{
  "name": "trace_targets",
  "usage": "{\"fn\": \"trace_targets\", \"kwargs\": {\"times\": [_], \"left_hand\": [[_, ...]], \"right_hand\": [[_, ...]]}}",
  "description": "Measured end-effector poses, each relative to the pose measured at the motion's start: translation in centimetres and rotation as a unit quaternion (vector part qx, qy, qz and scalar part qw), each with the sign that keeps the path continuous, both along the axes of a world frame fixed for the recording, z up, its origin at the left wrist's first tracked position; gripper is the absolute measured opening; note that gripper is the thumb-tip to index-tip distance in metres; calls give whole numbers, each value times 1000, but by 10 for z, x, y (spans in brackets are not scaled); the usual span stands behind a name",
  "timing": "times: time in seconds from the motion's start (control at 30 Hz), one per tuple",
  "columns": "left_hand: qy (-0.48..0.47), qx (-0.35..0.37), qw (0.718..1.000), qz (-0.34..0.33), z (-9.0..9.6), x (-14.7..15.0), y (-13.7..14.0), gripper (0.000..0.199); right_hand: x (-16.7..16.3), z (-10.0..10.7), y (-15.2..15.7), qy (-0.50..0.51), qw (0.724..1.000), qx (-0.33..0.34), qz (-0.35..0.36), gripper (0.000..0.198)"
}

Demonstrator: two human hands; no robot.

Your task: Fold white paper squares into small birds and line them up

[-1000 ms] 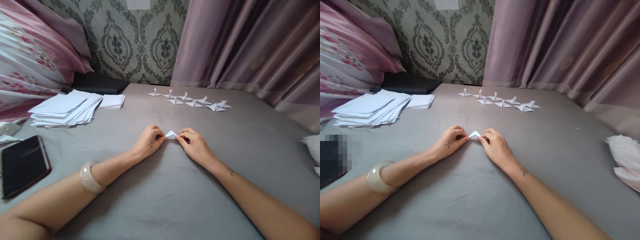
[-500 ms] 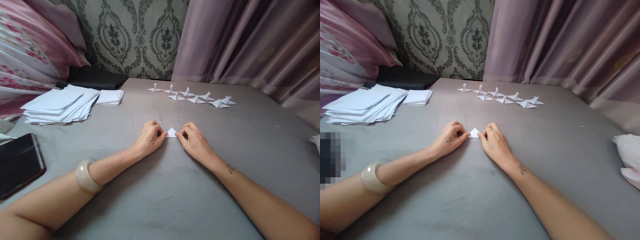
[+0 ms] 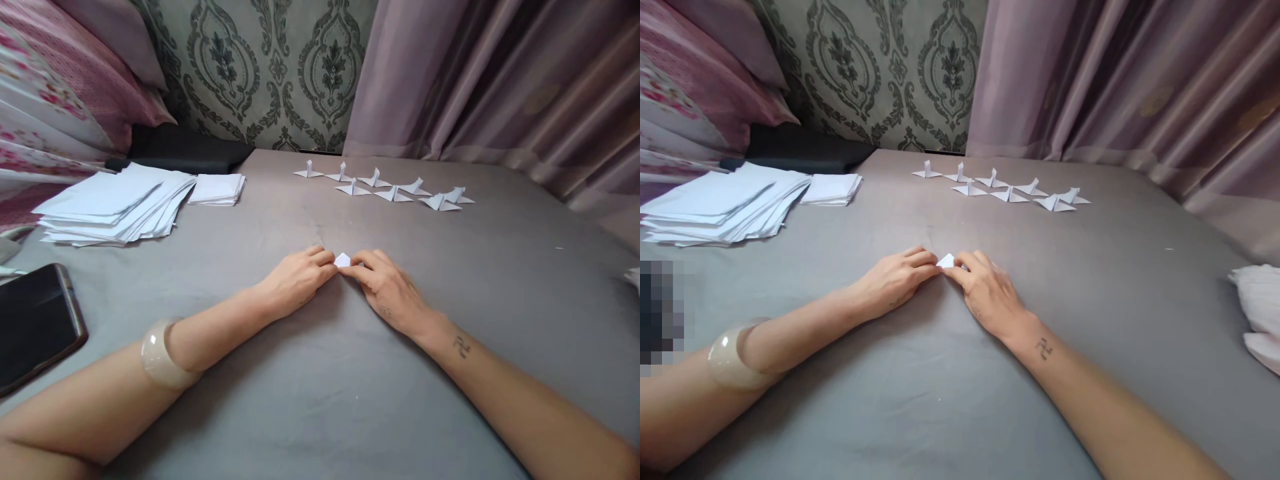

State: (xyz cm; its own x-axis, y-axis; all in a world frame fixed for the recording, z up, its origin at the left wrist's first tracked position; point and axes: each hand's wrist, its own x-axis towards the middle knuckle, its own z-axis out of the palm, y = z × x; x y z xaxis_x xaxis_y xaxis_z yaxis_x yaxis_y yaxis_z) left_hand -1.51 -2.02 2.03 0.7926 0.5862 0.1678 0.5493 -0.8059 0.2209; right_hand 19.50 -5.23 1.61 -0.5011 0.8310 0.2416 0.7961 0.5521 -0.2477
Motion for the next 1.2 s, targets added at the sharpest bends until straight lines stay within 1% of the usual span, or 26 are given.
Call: {"fn": "trace_targets", "kwargs": {"times": [0.07, 0.17, 0.4, 0.57, 0.7, 0.77, 0.83, 0.9, 0.93, 1.03, 1.1, 1.2], "left_hand": [[17, 2, 1000, 8, 4, -2, -4, 35], [12, 2, 999, 30, 8, -3, -8, 33], [11, -4, 997, 80, 9, 0, -11, 26], [-31, -5, 993, 114, 7, 1, -11, 20], [-76, -10, 985, 152, 2, 4, -10, 11], [-106, -27, 980, 169, -1, 4, -8, 11], [-135, -52, 974, 172, -4, 4, -6, 16], [-149, -75, 974, 156, -6, 3, -3, 14], [-151, -81, 975, 143, -6, 3, -3, 11], [-168, -64, 978, 105, -5, 4, -3, 15], [-198, -48, 975, 84, -3, 4, -4, 18], [-249, -57, 965, 64, -1, 5, -6, 19]], "right_hand": [[2, -1, -1, -25, 1000, 19, 3, 33], [6, -1, -3, -35, 999, 37, -6, 32], [14, 2, -8, -5, 999, 27, -25, 33], [13, 0, -8, 39, 997, 14, -69, 30], [13, -1, -2, 112, 988, -7, -107, 30], [14, -2, 2, 157, 978, -16, -133, 28], [15, -5, 6, 206, 963, -28, -170, 24], [17, -8, 10, 256, 945, -53, -197, 23], [17, -9, 11, 279, 937, -68, -199, 23], [16, -10, 12, 337, 919, -102, -176, 22], [14, -7, 11, 377, 904, -130, -152, 18], [9, 0, 8, 429, 876, -192, -113, 26]]}}
